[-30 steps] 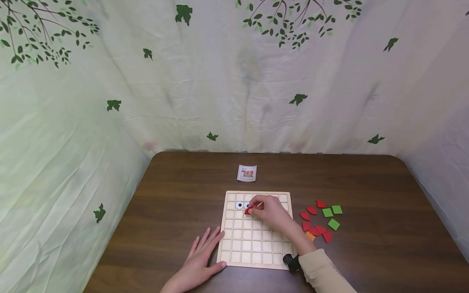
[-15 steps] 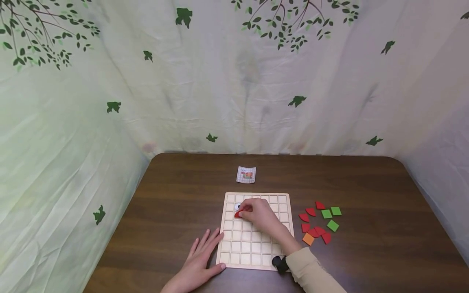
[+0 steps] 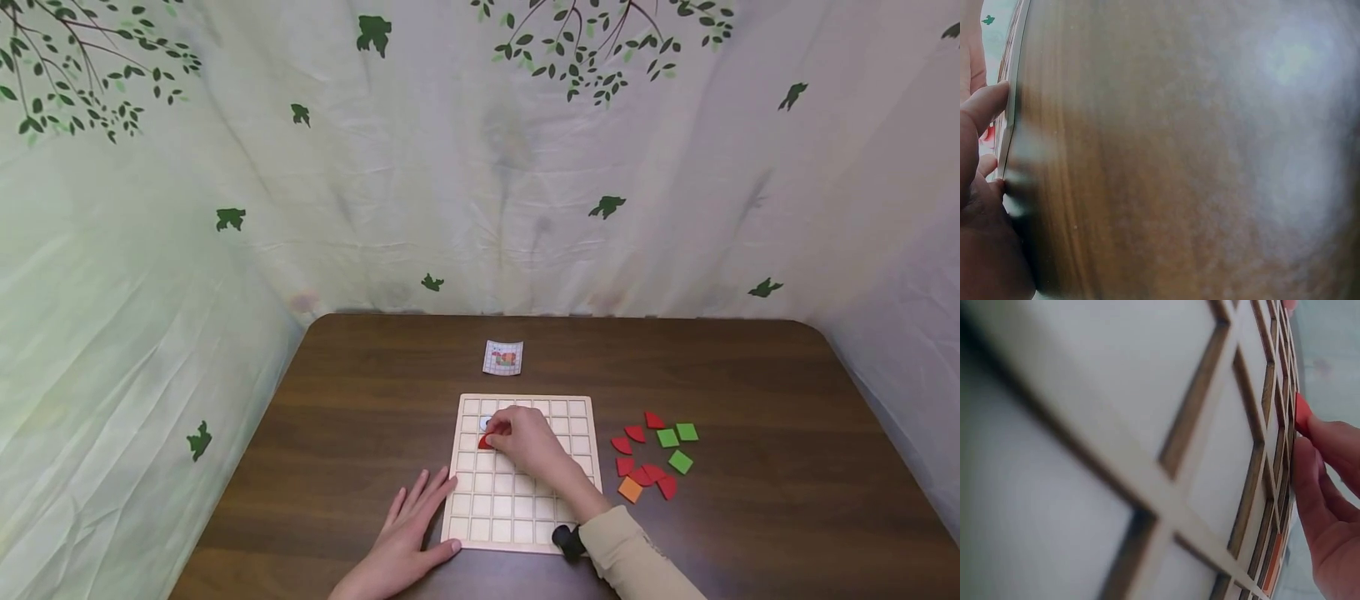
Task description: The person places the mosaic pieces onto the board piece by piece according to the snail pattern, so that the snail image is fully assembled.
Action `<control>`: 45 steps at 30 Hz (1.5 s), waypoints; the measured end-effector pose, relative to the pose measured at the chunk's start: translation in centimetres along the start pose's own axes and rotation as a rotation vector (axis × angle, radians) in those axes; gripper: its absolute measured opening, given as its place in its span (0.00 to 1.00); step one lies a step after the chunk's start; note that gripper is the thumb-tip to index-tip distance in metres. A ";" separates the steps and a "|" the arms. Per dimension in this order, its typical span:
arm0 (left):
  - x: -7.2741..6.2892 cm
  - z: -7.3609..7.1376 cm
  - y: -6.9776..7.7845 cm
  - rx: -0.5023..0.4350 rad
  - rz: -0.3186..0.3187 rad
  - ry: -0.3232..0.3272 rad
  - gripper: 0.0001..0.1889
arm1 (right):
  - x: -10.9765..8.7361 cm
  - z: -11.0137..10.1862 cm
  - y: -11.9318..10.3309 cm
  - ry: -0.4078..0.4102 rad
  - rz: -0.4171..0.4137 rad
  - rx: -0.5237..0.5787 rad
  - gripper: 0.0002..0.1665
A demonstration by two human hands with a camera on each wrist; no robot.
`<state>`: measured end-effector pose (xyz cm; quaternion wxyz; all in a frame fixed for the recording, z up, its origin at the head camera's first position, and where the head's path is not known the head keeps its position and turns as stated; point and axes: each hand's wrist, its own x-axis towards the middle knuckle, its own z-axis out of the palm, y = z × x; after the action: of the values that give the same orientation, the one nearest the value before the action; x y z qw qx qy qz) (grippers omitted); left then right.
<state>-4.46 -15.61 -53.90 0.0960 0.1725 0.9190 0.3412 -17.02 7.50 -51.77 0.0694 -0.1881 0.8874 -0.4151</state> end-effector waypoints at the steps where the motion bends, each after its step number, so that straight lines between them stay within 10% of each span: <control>1: 0.0 0.0 0.0 -0.001 -0.002 -0.004 0.41 | 0.0 0.0 0.0 0.003 -0.003 -0.015 0.02; 45: 0.2 0.1 0.1 -0.001 -0.010 -0.012 0.41 | -6.3 -7.2 4.7 0.215 0.138 -0.069 0.14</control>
<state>-4.57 -15.43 -53.90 0.1035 0.1700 0.9191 0.3401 -14.49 17.82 -50.90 -0.0041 -0.0835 0.9143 -0.3963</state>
